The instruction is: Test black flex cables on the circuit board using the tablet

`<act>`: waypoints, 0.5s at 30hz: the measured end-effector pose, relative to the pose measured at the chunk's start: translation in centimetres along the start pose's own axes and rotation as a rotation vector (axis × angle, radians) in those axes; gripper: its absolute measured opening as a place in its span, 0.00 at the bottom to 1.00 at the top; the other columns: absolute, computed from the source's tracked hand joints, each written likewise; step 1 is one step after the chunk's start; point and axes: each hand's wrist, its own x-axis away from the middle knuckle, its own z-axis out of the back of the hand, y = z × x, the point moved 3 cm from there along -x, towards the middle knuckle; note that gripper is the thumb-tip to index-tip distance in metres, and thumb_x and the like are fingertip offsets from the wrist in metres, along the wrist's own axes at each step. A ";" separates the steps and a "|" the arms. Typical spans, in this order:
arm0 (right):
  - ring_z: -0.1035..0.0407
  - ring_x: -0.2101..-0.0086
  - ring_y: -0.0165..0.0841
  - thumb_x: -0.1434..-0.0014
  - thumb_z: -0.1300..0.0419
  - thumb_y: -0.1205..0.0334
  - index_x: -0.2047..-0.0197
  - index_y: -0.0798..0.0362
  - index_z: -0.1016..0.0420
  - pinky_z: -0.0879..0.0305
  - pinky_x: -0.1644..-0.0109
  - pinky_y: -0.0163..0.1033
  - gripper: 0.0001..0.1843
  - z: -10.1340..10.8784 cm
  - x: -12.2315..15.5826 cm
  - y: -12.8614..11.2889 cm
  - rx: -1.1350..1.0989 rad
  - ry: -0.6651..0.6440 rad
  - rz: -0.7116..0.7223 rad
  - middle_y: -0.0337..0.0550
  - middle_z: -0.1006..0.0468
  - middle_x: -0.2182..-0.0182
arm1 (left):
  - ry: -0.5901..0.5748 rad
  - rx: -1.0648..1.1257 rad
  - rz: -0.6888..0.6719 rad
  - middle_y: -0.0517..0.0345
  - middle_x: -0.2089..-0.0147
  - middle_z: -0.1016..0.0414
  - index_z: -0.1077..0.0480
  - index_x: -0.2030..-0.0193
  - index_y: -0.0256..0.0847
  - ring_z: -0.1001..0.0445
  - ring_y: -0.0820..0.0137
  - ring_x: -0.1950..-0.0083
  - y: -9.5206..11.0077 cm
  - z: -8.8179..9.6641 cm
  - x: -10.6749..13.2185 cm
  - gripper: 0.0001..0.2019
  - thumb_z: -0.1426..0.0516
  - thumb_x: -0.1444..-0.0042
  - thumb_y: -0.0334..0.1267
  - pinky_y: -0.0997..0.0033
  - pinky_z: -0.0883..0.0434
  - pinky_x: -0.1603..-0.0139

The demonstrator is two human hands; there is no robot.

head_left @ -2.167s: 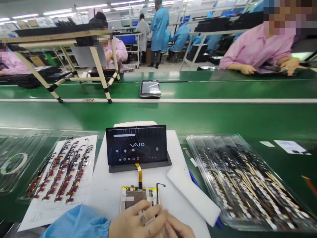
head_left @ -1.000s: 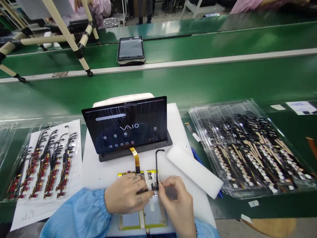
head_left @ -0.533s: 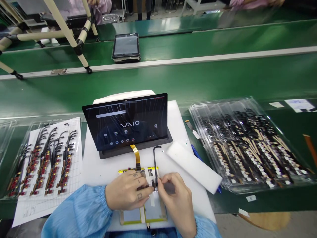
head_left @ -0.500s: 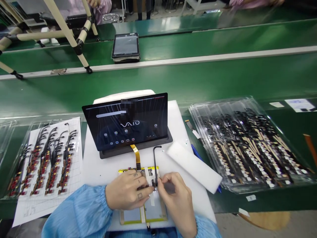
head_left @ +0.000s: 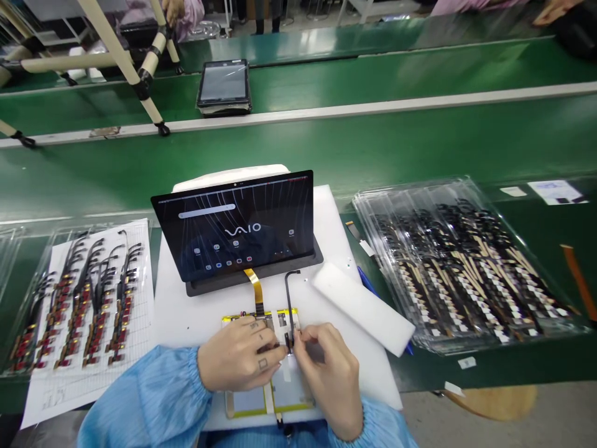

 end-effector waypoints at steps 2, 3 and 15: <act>0.38 0.76 0.27 0.39 0.48 0.69 0.72 0.51 0.41 0.40 0.71 0.31 0.10 0.0 0.1 0.0 -0.006 0.006 0.004 0.34 0.37 0.77 | -0.001 0.001 -0.001 0.57 0.72 0.33 0.33 0.60 0.34 0.33 0.69 0.72 0.0 0.0 0.0 0.10 0.55 0.39 0.31 0.69 0.36 0.74; 0.38 0.76 0.27 0.39 0.48 0.69 0.72 0.51 0.41 0.40 0.71 0.31 0.10 0.0 0.1 0.0 -0.009 0.004 0.004 0.34 0.37 0.77 | -0.003 0.003 0.000 0.57 0.72 0.32 0.33 0.60 0.34 0.32 0.68 0.72 0.0 0.0 0.0 0.10 0.55 0.39 0.31 0.68 0.35 0.75; 0.40 0.75 0.28 0.37 0.50 0.71 0.72 0.52 0.42 0.42 0.71 0.32 0.11 -0.3 0.2 -0.6 0.075 -0.025 0.081 0.35 0.37 0.78 | 0.012 0.008 0.003 0.57 0.73 0.32 0.34 0.61 0.33 0.32 0.69 0.72 0.0 -0.1 -0.1 0.10 0.56 0.39 0.29 0.68 0.35 0.75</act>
